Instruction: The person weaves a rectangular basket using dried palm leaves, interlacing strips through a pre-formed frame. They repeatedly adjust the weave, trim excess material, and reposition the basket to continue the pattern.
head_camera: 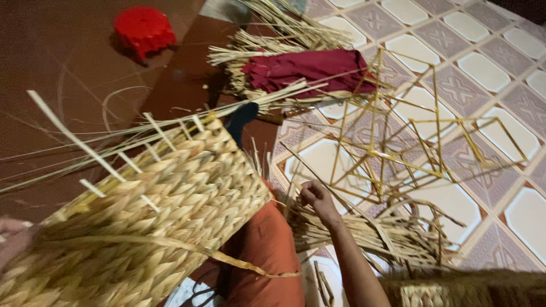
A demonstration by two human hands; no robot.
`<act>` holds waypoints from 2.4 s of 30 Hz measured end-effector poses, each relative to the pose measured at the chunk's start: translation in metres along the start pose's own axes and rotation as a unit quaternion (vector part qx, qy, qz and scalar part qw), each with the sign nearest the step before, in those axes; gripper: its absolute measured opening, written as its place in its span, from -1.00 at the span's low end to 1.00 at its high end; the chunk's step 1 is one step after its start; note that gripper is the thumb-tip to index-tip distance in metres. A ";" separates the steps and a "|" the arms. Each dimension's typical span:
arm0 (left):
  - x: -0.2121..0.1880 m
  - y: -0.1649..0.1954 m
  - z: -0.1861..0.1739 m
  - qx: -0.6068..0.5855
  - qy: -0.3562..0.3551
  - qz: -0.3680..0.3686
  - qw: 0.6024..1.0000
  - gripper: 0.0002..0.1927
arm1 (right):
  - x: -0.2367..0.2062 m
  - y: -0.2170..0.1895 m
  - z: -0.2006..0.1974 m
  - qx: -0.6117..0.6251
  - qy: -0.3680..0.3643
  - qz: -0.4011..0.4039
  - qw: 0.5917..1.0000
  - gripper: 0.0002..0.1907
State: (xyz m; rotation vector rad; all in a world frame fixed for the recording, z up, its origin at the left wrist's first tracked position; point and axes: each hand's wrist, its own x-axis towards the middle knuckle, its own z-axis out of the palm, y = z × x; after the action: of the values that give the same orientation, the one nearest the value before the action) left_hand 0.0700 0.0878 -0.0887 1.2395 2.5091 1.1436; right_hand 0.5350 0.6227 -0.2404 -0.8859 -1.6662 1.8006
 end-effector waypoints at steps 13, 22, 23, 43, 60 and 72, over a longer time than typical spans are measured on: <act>0.048 0.125 -0.015 -0.133 -0.009 -0.065 0.989 -0.81 | -0.060 -0.248 0.206 -0.133 -0.023 -0.431 0.892 -0.95; 0.037 0.146 -0.033 0.087 0.228 0.218 0.945 -0.91 | -0.070 -0.305 0.392 -0.243 -0.130 -0.515 0.811 -0.89; 0.034 0.146 -0.036 0.098 0.232 0.218 0.943 -0.91 | -0.071 -0.307 0.405 -0.255 -0.122 -0.523 0.804 -0.87; 0.023 0.149 -0.037 0.189 0.218 0.249 0.925 -0.95 | -0.051 -0.284 0.453 -0.394 -0.184 -0.486 0.758 -0.78; 0.055 0.179 -0.037 0.339 0.075 0.174 0.922 -0.84 | -0.061 -0.272 0.404 -0.445 -0.107 -0.649 0.608 -0.66; 0.044 0.161 -0.057 -0.067 -0.059 0.002 0.996 -0.63 | -0.040 -0.297 0.421 -0.397 -0.187 -0.595 0.674 -0.65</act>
State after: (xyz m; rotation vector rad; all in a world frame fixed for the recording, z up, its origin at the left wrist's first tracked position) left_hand 0.1202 0.1481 0.0698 1.2388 2.3058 1.1818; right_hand 0.2245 0.3495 0.0696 0.4343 -2.4175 0.2854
